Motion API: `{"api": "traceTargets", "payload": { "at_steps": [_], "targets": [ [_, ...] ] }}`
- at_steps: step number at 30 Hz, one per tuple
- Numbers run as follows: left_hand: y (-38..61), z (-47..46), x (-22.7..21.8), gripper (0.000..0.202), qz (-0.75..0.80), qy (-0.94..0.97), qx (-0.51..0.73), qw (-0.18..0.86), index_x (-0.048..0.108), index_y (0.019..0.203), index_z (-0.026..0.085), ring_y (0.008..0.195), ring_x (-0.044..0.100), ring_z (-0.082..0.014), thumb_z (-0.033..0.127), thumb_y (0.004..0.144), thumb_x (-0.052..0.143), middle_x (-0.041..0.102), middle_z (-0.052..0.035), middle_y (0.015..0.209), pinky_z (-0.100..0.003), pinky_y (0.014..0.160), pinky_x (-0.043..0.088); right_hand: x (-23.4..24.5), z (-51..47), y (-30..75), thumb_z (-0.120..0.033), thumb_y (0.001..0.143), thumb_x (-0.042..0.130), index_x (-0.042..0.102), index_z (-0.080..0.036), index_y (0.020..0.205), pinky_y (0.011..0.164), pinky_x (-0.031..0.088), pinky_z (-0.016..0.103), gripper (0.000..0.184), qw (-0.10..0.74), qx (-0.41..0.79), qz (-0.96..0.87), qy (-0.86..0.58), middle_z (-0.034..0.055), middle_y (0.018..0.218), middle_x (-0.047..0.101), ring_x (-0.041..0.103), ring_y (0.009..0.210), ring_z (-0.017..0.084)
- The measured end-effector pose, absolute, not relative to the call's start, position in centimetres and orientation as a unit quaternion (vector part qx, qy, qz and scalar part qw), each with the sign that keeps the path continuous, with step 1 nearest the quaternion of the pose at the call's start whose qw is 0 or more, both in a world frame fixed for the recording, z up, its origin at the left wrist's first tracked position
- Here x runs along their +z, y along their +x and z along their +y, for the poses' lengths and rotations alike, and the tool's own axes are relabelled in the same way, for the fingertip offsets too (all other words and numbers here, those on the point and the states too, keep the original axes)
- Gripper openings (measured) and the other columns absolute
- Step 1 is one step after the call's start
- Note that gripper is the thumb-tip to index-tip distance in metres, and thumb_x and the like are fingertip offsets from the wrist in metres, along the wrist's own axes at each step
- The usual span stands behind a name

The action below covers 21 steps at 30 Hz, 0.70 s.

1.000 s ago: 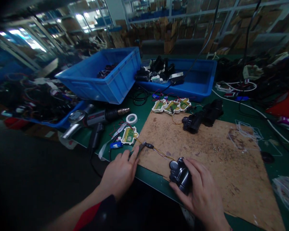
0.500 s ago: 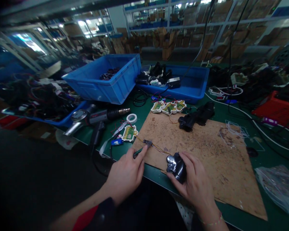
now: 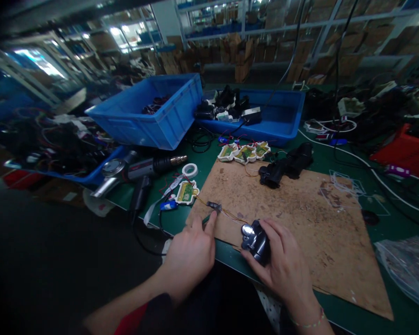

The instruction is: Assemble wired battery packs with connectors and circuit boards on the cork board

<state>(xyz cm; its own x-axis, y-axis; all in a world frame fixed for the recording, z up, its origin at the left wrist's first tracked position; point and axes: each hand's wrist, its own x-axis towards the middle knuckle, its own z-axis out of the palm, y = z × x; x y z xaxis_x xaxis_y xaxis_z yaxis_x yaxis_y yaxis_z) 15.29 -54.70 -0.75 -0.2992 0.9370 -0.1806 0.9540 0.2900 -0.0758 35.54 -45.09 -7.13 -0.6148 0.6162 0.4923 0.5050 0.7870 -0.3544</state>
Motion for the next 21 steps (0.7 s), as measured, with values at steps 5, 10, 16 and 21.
{"api": "traceTargets", "payload": {
  "at_steps": [5, 10, 16, 21],
  "targets": [
    [15.6, -54.6, -1.2, 0.062, 0.804, 0.585, -0.091, 0.044, 0.037, 0.154, 0.014, 0.071, 0.067, -0.0234, 0.017, 0.092, 0.045, 0.061, -0.0155, 0.099, -0.03, 0.057, 0.052, -7.1, -45.1, 35.7, -0.054, 0.087, 0.068, 0.046, -0.013, 0.141, 0.101, 0.05, 0.051, 0.071, 0.303, 0.093, -0.895, -0.314, 0.018, 0.131, 0.056, 0.056, 0.121, 0.033],
    [15.4, -54.6, -0.9, 0.062, 0.801, 0.588, -0.103, 0.048, 0.036, 0.154, 0.014, 0.073, 0.067, -0.025, 0.018, 0.093, 0.045, 0.062, -0.0152, 0.1, -0.032, 0.058, 0.053, -7.1, -45.1, 35.7, -0.055, 0.087, 0.068, 0.046, -0.014, 0.141, 0.1, 0.051, 0.052, 0.072, 0.309, 0.094, -0.894, -0.311, 0.0179, 0.131, 0.057, 0.056, 0.12, 0.034],
    [10.2, -53.1, 2.1, 0.054, 0.788, 0.616, -0.017, -0.008, 0.037, 0.153, 0.029, 0.094, 0.067, -0.0262, 0.035, 0.1, 0.042, 0.063, -0.0105, 0.116, -0.033, 0.071, 0.054, -7.1, -45.2, 35.7, -0.054, 0.087, 0.067, 0.045, -0.015, 0.141, 0.101, 0.051, 0.053, 0.07, 0.309, 0.099, -0.893, -0.312, 0.0176, 0.132, 0.056, 0.056, 0.121, 0.034],
    [5.8, -48.3, 1.7, 0.053, 0.745, 0.664, 0.048, -0.046, 0.039, 0.149, 0.016, 0.115, 0.059, -0.0282, 0.029, 0.098, 0.047, 0.062, -0.0127, 0.127, -0.039, 0.097, 0.048, -7.1, -45.3, 35.6, -0.052, 0.087, 0.068, 0.044, -0.016, 0.142, 0.103, 0.051, 0.054, 0.07, 0.311, 0.095, -0.892, -0.315, 0.0172, 0.133, 0.056, 0.055, 0.124, 0.034]
  ]
}}
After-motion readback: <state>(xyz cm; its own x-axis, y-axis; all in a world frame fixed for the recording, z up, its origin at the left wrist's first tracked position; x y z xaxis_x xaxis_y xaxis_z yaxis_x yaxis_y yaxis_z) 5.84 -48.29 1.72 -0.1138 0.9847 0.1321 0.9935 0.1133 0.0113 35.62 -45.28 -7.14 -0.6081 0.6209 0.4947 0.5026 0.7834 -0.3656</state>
